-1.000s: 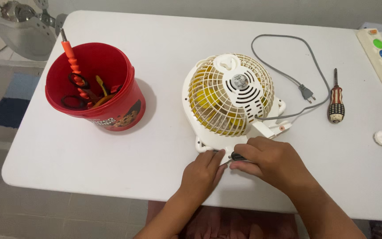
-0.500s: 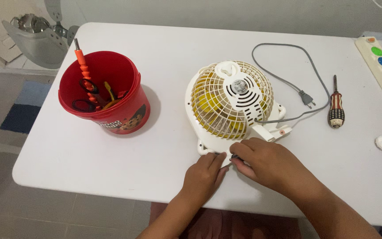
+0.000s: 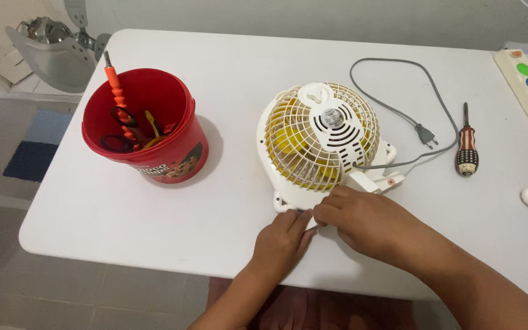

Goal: The person unplugs a yellow and blue cartoon-style electric fan, removes the front grille and central cap, then uses a screwdriver to remove screws from the back of the fan base. The person continues to unscrew multiple fasteners from the rear housing.

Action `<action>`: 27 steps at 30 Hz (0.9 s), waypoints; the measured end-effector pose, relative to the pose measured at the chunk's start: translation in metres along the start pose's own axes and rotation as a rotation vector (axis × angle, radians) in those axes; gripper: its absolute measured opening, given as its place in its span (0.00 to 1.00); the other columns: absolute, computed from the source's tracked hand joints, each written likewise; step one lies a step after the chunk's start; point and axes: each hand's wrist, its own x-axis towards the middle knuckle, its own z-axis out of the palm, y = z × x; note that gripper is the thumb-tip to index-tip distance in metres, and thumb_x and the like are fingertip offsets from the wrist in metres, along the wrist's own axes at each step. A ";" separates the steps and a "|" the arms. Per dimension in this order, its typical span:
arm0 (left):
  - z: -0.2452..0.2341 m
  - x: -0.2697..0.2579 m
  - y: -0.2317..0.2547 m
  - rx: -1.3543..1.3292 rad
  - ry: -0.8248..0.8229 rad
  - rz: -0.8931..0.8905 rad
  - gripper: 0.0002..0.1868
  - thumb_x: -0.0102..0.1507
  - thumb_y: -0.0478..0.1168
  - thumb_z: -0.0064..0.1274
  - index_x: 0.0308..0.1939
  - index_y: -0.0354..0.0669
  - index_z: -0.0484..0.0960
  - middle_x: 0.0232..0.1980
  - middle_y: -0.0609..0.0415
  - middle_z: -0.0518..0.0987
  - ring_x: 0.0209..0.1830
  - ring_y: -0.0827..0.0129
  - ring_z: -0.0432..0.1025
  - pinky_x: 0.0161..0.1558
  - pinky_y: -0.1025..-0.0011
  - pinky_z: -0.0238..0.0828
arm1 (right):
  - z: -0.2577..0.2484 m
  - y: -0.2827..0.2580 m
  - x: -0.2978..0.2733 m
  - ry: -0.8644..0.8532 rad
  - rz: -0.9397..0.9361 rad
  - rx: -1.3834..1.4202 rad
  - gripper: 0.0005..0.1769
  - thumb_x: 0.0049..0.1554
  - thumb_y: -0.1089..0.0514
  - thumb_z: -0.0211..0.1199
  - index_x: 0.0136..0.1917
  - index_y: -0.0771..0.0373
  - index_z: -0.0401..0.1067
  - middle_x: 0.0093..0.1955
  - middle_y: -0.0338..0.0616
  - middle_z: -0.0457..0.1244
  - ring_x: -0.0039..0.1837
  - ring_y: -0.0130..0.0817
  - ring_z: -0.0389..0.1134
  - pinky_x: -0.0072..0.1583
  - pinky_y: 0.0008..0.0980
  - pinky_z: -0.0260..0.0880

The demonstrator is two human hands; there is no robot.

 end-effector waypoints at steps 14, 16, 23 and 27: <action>-0.002 0.000 0.000 -0.010 -0.009 -0.007 0.25 0.57 0.38 0.66 0.57 0.37 0.80 0.44 0.51 0.77 0.40 0.61 0.75 0.37 0.66 0.75 | 0.017 0.005 -0.002 0.229 0.101 0.135 0.19 0.48 0.52 0.71 0.51 0.57 0.73 0.40 0.44 0.70 0.43 0.45 0.73 0.43 0.43 0.72; -0.002 0.000 0.000 -0.008 -0.030 -0.021 0.25 0.57 0.38 0.66 0.57 0.36 0.80 0.44 0.50 0.77 0.40 0.61 0.75 0.37 0.66 0.75 | 0.029 0.008 -0.004 0.312 0.115 0.087 0.17 0.51 0.50 0.71 0.50 0.57 0.72 0.36 0.44 0.70 0.39 0.44 0.73 0.40 0.42 0.71; -0.002 0.001 0.001 0.021 -0.001 0.000 0.24 0.57 0.37 0.64 0.58 0.37 0.79 0.45 0.51 0.77 0.41 0.61 0.76 0.36 0.66 0.75 | 0.062 0.006 -0.006 0.707 0.169 -0.221 0.25 0.45 0.39 0.75 0.34 0.59 0.69 0.26 0.40 0.61 0.29 0.37 0.65 0.32 0.38 0.64; -0.003 0.002 0.002 -0.023 -0.058 -0.075 0.23 0.58 0.39 0.65 0.56 0.39 0.80 0.43 0.51 0.77 0.38 0.60 0.75 0.35 0.64 0.75 | 0.062 0.000 -0.003 0.688 0.180 -0.211 0.21 0.50 0.43 0.74 0.34 0.59 0.70 0.25 0.40 0.61 0.30 0.36 0.65 0.33 0.38 0.65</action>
